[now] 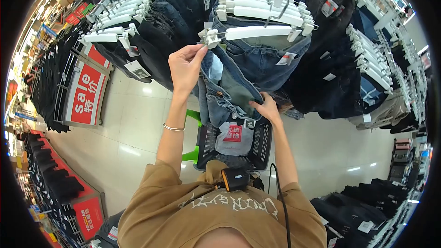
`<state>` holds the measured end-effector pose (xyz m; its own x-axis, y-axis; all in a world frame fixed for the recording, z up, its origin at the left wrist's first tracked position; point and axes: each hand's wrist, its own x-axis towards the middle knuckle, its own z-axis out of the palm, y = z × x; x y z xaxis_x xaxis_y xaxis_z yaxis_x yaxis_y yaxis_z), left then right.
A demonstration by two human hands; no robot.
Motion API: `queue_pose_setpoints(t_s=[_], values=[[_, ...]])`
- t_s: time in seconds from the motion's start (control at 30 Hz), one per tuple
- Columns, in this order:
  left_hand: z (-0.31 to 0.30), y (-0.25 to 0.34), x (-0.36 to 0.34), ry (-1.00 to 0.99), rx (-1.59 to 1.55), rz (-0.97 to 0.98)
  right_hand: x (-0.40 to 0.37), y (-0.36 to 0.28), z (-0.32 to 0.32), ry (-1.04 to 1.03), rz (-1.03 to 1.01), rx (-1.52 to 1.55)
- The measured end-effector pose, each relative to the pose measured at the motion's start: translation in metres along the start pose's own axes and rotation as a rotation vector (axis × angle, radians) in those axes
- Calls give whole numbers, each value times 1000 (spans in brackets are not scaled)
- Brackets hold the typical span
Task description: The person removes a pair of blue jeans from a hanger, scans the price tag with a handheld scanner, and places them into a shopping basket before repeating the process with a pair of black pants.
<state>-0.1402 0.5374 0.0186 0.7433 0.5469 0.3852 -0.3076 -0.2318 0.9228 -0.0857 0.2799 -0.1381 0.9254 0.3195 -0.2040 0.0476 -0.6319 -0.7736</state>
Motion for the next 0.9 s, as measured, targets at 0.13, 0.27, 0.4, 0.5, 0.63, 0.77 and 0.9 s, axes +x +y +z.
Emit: queue_pose_setpoints(t_s=[0.13, 0.27, 0.4, 0.5, 0.63, 0.77, 0.9], values=[[-4, 3, 0, -37, 33, -6, 16, 29, 22, 170, 69, 126], [-13, 2, 10, -63, 125, 3, 21, 19, -19, 355, 107, 244], [-16, -5, 23, -84, 183, 46, 20, 2, -75, 412, -27, 295], [-17, -8, 29, -122, 353, 30, 7, -26, -109, 445, -122, 359], [-13, 1, 30, -190, 500, 56, -5, -50, -141, 440, -74, 396], [-6, 3, 24, -201, 525, 14, -17, -60, -160, 381, -42, 384], [-3, 7, 19, -156, 653, -18, -17, -52, -167, 313, -51, 413]])
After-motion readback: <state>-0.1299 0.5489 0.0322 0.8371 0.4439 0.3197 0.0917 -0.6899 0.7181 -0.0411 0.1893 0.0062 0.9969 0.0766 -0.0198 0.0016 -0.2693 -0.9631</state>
